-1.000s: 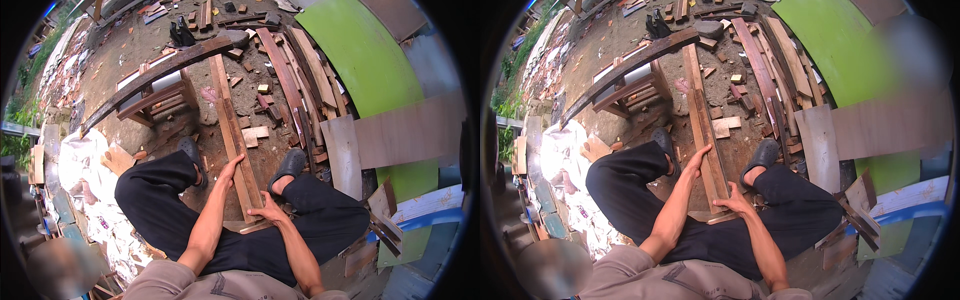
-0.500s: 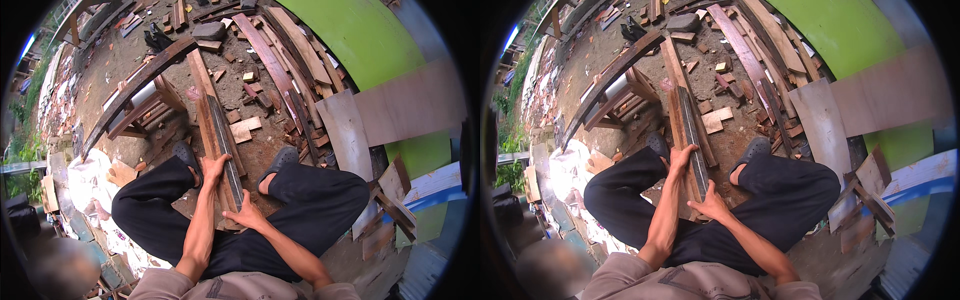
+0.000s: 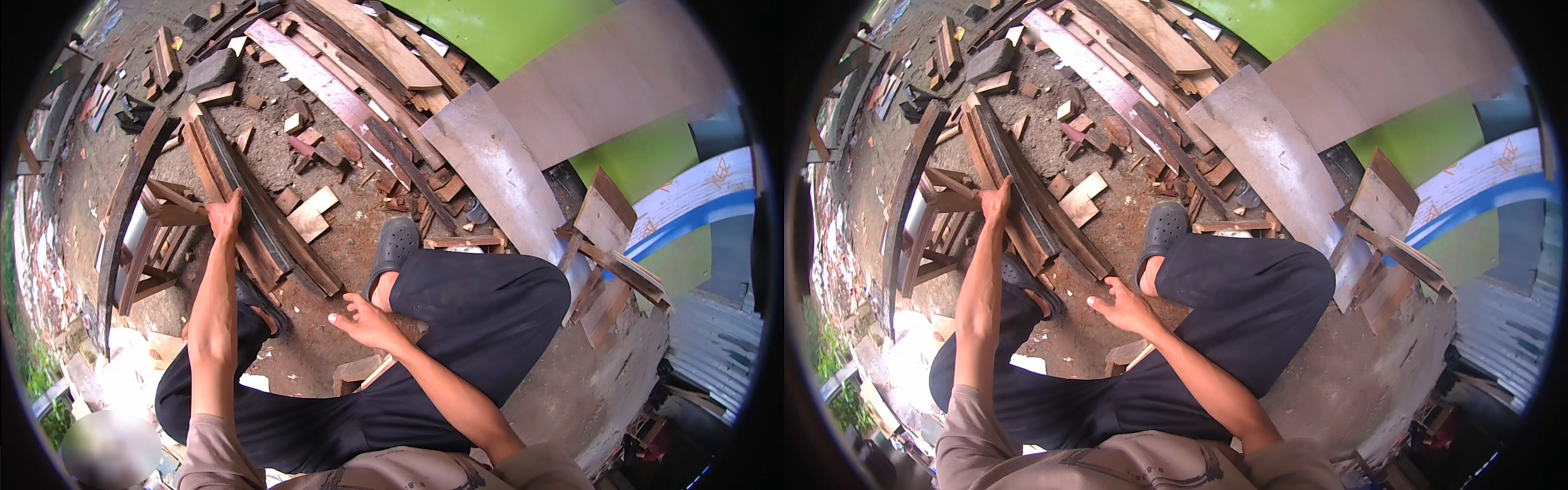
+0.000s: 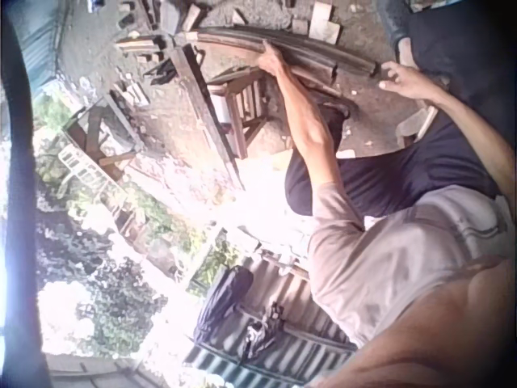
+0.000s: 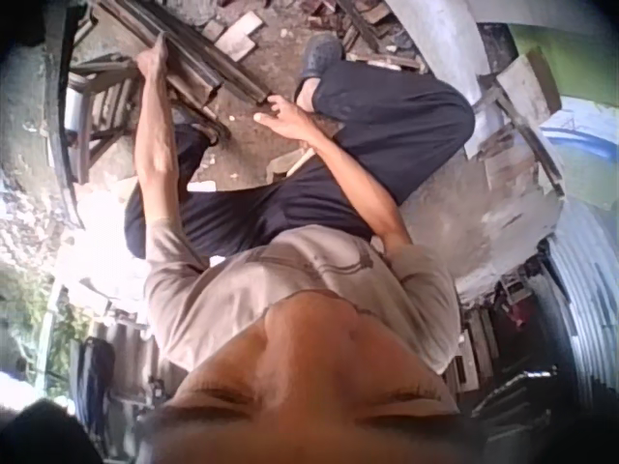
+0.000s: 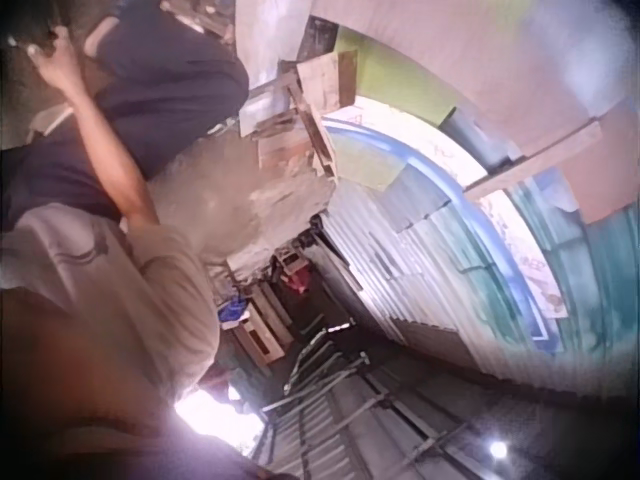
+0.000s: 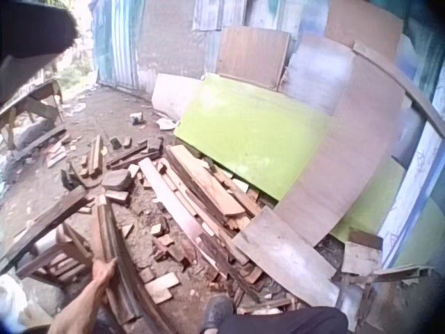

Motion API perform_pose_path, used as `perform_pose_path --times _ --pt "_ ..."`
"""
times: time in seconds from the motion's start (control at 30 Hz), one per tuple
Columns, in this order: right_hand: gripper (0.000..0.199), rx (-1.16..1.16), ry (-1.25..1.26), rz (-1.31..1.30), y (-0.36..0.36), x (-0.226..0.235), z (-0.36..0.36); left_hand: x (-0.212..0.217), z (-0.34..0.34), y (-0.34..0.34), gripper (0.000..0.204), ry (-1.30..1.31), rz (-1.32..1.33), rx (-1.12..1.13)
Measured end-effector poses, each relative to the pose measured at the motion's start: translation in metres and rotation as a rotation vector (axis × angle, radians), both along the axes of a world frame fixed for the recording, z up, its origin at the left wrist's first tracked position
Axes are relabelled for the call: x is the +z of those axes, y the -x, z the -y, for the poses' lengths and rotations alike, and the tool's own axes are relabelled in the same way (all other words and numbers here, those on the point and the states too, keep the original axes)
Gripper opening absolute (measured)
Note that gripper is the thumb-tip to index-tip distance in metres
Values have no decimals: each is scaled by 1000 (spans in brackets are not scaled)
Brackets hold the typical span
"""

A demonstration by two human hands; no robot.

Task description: The person sits on the ground and sorts through a pile of scrap wood pieces, picking up and inspecting various planks and boards. They move pieces aside and handle them one at a time, occasionally using a small tool to scrape or clean a surface.

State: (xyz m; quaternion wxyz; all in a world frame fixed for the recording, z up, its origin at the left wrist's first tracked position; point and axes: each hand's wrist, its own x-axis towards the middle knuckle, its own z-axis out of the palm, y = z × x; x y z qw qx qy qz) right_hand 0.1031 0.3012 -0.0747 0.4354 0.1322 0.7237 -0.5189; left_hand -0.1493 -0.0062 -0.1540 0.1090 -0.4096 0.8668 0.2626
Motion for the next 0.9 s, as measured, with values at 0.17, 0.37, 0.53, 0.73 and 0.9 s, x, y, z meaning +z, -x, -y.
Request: perform_pose_path --times 0.17,0.37,0.53,0.73,0.9 --pt "77 2 27 -17 2 7 6 -20 -9 -11 103 -244 20 -416" --pt "65 -23 17 -355 -10 32 25 -55 -23 -73 94 -331 103 -471" --pt "57 -11 231 -552 7 105 45 -38 -51 -117 87 -382 123 -527" --pt "41 -165 221 -632 31 105 36 16 -89 -167 52 -975 -341 -334" --pt "29 -358 301 -588 21 76 25 61 -129 -185 29 -1083 -488 -74"
